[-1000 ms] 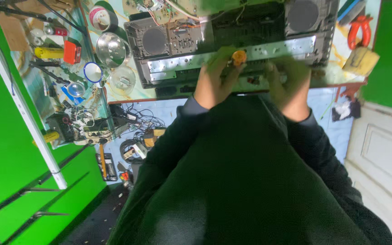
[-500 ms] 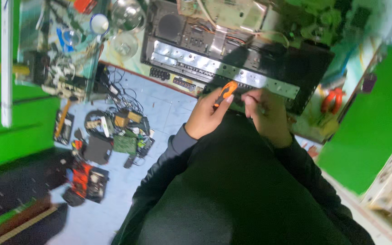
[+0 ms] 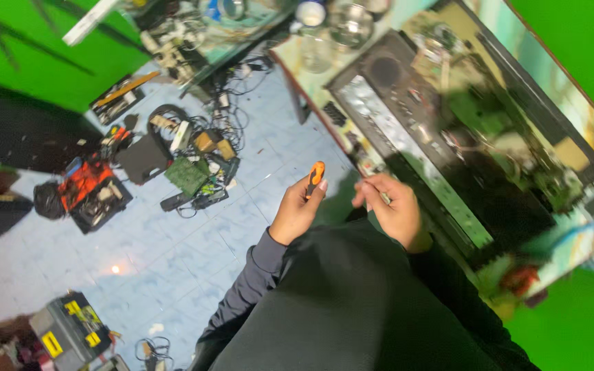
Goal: The person uses a screwdriver to tighten screws on the metal chassis of an open electronic device, likely a stereo receiver. They repeatedly retrieve screws from a small metal bowl on the workbench and secure them into the device's frame.
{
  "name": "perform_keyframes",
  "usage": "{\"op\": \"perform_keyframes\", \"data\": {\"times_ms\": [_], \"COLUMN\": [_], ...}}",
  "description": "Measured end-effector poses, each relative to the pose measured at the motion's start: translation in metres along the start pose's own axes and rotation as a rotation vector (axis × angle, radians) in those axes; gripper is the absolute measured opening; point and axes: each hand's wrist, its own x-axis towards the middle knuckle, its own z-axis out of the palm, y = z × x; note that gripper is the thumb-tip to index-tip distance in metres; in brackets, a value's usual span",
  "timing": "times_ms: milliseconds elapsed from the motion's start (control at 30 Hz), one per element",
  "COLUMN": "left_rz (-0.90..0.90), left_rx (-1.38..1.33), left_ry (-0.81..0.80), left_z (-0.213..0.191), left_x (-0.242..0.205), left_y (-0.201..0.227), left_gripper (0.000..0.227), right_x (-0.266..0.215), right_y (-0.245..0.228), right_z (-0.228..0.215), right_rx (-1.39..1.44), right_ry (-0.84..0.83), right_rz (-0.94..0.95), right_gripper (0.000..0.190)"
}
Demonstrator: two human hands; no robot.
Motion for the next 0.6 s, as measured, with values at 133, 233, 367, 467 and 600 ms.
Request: {"op": "perform_keyframes", "data": {"times_ms": [133,233,367,467,600], "left_rz": [0.041,-0.068,-0.134,-0.090,-0.108], "left_rx": [-0.144,-0.165,-0.211,-0.189,-0.286], "left_ry": [0.062,0.154,0.325,0.397,0.445], "left_z": [-0.066,-0.122,-0.188,-0.226,-0.256], "left_x": [-0.040,-0.073,-0.109,-0.129,-0.127], "left_y": [-0.005,-0.037,-0.088,-0.085,-0.074], "left_gripper": [0.018,0.018,0.030,0.022,0.017], "right_x": [0.023,0.034,0.037,0.048,0.063], "right_y": [-0.002,-0.005,-0.014,-0.027,-0.033], "right_z": [0.071,0.135,0.208,0.246,0.275], "right_rx": [-0.016,0.003,0.011,0.050,-0.049], "right_ry": [-0.168,-0.256,-0.353,-0.406,-0.418], "right_rz": [-0.009,-0.073,-0.060,-0.062,-0.017], "right_gripper": [0.020,0.015,0.014,0.013,0.017]}}
